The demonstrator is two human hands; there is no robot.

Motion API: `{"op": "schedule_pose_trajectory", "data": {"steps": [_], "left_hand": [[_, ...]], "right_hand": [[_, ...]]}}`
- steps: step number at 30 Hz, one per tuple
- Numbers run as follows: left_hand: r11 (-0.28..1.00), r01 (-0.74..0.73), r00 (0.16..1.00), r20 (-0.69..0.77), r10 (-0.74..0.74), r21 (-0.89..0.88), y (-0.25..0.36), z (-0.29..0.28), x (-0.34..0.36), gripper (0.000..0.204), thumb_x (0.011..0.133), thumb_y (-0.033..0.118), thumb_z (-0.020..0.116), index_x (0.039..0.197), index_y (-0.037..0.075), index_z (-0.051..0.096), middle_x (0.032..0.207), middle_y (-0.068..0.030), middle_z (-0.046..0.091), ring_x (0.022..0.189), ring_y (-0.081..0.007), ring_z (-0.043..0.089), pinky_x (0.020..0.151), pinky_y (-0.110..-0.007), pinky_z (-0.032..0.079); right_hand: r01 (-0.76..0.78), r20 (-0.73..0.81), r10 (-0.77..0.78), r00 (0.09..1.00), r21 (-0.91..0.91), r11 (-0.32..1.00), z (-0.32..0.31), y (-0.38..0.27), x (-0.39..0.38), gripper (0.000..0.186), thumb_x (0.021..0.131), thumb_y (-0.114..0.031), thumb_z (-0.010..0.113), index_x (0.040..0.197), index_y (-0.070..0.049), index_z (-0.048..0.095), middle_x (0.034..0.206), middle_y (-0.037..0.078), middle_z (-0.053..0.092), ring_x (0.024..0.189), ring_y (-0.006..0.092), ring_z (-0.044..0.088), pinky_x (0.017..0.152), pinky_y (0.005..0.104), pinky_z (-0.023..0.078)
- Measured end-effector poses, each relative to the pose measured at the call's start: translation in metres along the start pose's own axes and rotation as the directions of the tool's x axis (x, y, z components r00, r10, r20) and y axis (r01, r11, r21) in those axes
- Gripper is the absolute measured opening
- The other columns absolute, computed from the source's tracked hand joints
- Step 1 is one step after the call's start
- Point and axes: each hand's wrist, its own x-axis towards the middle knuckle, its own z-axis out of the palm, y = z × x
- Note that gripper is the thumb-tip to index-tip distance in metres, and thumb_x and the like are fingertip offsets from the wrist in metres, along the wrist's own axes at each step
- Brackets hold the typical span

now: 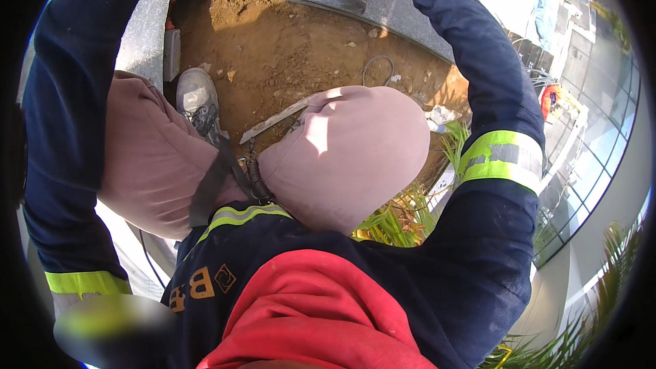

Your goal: The person kneels and uses a trowel and a smaller tool to apply and smooth a gray grout-like material into the joints of a curved stone structure. The person repeatedly scoops material, fills gaps, and levels the surface along the stone edge.

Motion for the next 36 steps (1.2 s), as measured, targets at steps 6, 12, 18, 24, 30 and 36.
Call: {"op": "schedule_pose_trajectory", "data": {"steps": [6,12,18,24,30,36], "left_hand": [[0.984,-0.179,0.984,-0.023,0.179,0.013,-0.009,-0.002,0.009,0.047,0.104,0.03,0.056,0.1,-0.016,0.068,0.081,-0.0323,0.066,0.075,-0.034,0.068,0.067,-0.045,0.051],[0.972,-0.169,0.984,-0.089,0.156,-0.165,-0.012,-0.003,0.003,0.05,0.102,0.029,0.059,0.101,-0.021,0.066,0.091,-0.0381,0.068,0.09,-0.044,0.071,0.081,-0.045,0.055],[0.984,-0.154,0.986,-0.078,0.148,-0.086,-0.013,-0.009,0.0,0.052,0.101,0.03,0.059,0.099,-0.021,0.065,0.091,-0.0387,0.067,0.09,-0.0459,0.07,0.081,-0.046,0.055],[0.977,-0.21,0.977,-0.028,0.209,-0.037,-0.01,-0.008,0.006,0.053,0.101,0.031,0.058,0.093,-0.021,0.065,0.085,-0.0384,0.066,0.084,-0.0471,0.069,0.076,-0.048,0.055],[0.982,-0.183,0.982,-0.043,0.181,-0.045,-0.008,-0.007,0.005,0.053,0.102,0.032,0.056,0.087,-0.018,0.066,0.079,-0.0372,0.065,0.079,-0.0475,0.068,0.075,-0.049,0.053],[0.986,-0.166,0.986,-0.002,0.166,0.0,-0.003,-0.004,0.005,0.052,0.102,0.031,0.055,0.085,-0.017,0.066,0.079,-0.0357,0.065,0.079,-0.0463,0.068,0.076,-0.049,0.052]], "right_hand": [[0.048,0.077,-0.049,0.996,0.016,0.999,-0.001,0.007,0.023,0.017,0.07,-0.037,0.075,0.074,-0.021,0.074,0.083,-0.004,0.066,0.098,0.0224,0.058,0.089,0.0501,0.041],[0.036,0.132,-0.029,0.991,-0.051,0.998,-0.001,0.001,0.036,0.018,0.069,-0.038,0.076,0.075,-0.021,0.073,0.084,-0.005,0.065,0.101,0.0202,0.058,0.091,0.0511,0.039],[0.044,0.111,-0.036,0.993,-0.071,0.997,0.001,0.008,0.042,0.017,0.07,-0.036,0.076,0.074,-0.02,0.072,0.084,-0.003,0.065,0.102,0.0215,0.058,0.094,0.0517,0.041],[-0.09,0.013,0.091,0.996,-0.038,0.995,0.043,0.041,0.027,0.016,0.066,-0.032,0.077,0.072,-0.018,0.074,0.085,0.0,0.069,0.1,0.0257,0.06,0.091,0.0501,0.047],[-0.118,0.058,0.119,0.991,-0.023,0.993,0.002,0.003,0.027,0.017,0.065,-0.033,0.079,0.073,-0.019,0.075,0.084,-0.001,0.07,0.097,0.024,0.061,0.092,0.0503,0.045],[-0.171,0.023,0.17,0.985,0.039,0.984,0.031,0.023,0.016,0.02,0.065,-0.033,0.08,0.075,-0.017,0.074,0.08,0.003,0.069,0.094,0.028,0.063,0.089,0.0495,0.047]]}}
